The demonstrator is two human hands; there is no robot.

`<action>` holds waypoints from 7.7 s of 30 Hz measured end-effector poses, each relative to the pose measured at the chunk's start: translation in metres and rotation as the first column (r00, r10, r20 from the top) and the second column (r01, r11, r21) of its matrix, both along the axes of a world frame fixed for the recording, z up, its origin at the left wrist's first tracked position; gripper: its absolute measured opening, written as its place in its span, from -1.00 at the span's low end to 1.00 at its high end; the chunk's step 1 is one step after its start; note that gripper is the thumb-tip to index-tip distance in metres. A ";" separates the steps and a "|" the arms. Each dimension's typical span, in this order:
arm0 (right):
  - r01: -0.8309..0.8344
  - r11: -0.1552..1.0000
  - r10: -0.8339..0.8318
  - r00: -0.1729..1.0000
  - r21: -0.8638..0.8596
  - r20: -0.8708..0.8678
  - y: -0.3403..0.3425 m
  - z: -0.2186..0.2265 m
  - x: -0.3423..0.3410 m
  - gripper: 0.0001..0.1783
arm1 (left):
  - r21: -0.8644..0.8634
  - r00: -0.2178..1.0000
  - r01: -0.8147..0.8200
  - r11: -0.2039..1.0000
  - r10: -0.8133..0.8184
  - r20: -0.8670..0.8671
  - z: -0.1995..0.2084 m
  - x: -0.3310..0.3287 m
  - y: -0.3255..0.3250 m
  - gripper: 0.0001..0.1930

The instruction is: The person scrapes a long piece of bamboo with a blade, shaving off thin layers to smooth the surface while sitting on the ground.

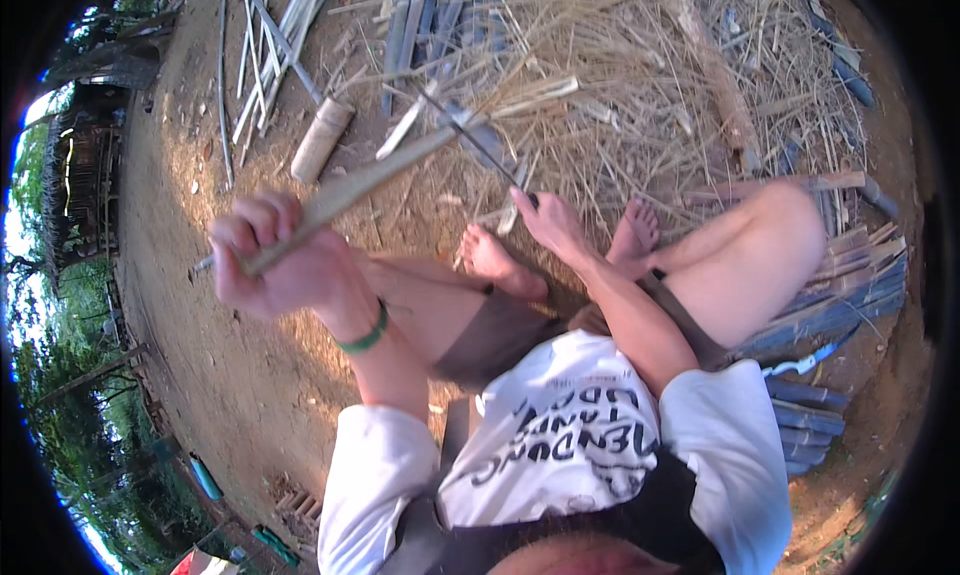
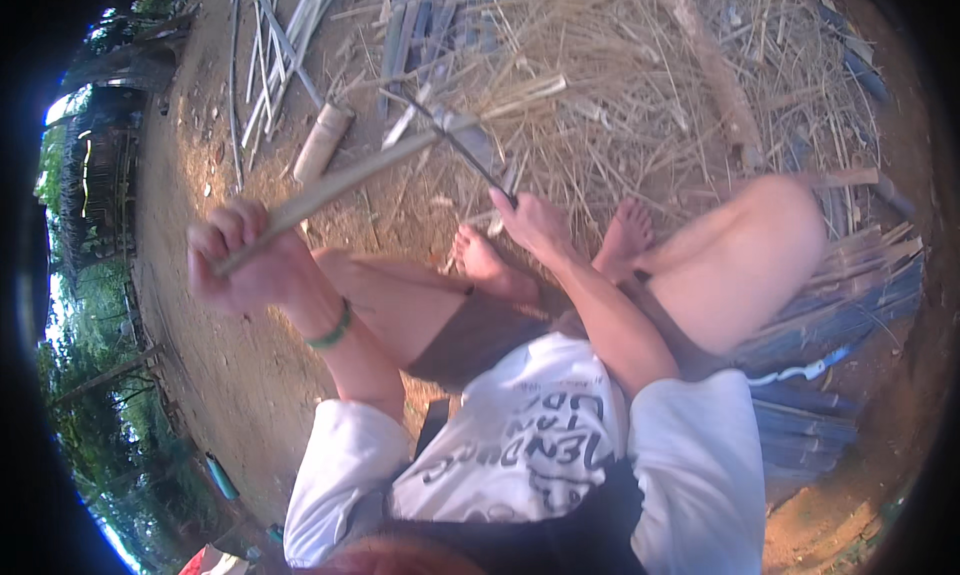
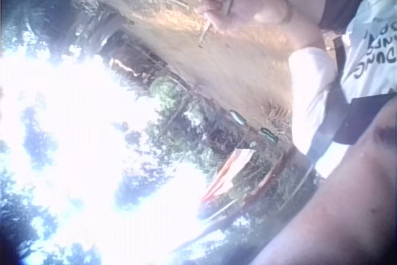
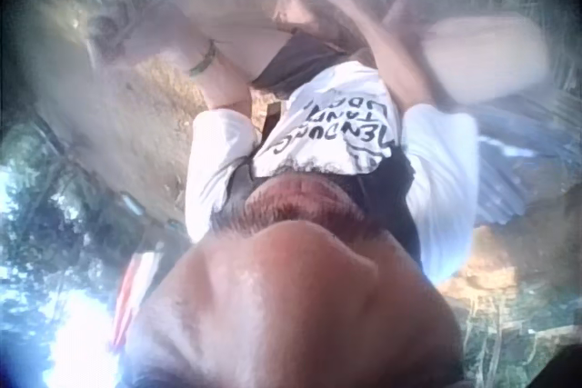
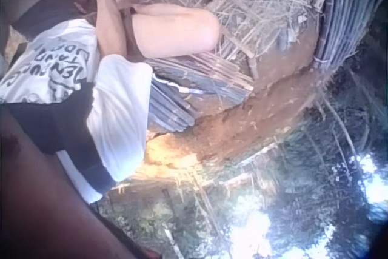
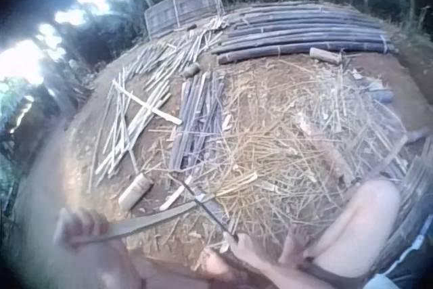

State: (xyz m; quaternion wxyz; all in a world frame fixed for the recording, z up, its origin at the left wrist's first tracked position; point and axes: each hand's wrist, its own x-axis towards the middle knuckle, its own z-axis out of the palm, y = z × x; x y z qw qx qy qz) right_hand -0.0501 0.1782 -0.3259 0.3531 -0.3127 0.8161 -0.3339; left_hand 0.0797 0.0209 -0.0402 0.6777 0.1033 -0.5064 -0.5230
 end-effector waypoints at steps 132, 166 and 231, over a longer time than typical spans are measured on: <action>0.090 0.869 0.070 0.952 -0.487 0.300 -0.017 0.075 0.044 -0.29 | 0.134 0.977 -0.205 0.969 0.196 0.082 0.034 -0.070 -0.021 -0.66; 0.335 0.898 -0.079 0.760 -0.285 0.645 -0.013 0.025 0.012 -0.39 | -0.204 0.951 -0.098 0.974 0.152 0.270 0.026 -0.032 -0.079 -0.36; 0.244 0.947 -0.107 0.853 -0.210 0.510 -0.017 0.041 0.013 -0.34 | -0.525 0.769 -0.522 0.673 0.638 0.053 0.014 -0.071 0.001 -0.61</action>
